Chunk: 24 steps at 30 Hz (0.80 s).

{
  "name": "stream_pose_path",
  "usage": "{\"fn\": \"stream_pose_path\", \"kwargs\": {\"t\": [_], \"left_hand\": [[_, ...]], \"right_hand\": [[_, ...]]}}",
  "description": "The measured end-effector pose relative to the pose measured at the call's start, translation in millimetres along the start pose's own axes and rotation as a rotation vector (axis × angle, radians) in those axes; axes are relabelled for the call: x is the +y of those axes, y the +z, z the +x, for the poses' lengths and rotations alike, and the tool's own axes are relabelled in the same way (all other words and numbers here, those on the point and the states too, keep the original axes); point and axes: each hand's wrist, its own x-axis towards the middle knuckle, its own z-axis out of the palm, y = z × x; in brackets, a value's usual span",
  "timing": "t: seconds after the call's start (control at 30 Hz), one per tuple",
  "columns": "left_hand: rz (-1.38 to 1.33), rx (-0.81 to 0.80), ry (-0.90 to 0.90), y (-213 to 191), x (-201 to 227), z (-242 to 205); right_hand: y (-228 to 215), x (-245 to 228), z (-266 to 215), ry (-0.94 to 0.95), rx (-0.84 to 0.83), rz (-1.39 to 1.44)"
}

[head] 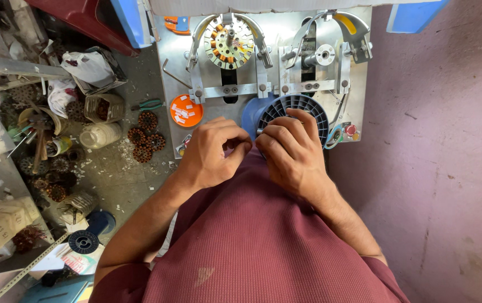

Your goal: The person assembles small electrical components by hand, inserting and adjusting parts within a circular housing. They use a screwdriver to tighten or align elements and occasionally trim wires with scissors. The work is performed at a bench with tools and parts visible nearby.

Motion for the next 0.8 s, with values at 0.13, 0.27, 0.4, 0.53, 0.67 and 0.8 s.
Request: {"fn": "stream_pose_path", "kwargs": {"t": [0.13, 0.27, 0.4, 0.53, 0.67, 0.8], "left_hand": [[-0.087, -0.01, -0.018, 1.7, -2.7, 1.2], [-0.088, 0.019, 0.0, 0.4, -2.9, 2.2], [-0.095, 0.019, -0.031, -5.3, -7.0, 0.4], [-0.019, 0.068, 0.047, -5.8, -4.9, 3.4], [-0.035, -0.05, 0.181, -9.1, 3.1, 3.0], [-0.184, -0.095, 0.066, -17.9, 10.1, 3.6]], "right_hand": [[3.8, 0.0, -1.0, 0.049, 0.002, 0.101], [3.1, 5.7, -1.9, 0.117, -0.014, 0.171], [-7.7, 3.8, -7.1, 0.224, 0.008, 0.155], [-18.6, -4.8, -2.1, 0.168, -0.118, 0.232], [-19.1, -3.6, 7.1, 0.203, -0.053, 0.242], [-18.7, -11.1, 12.6, 0.242, -0.121, 0.252]]}}
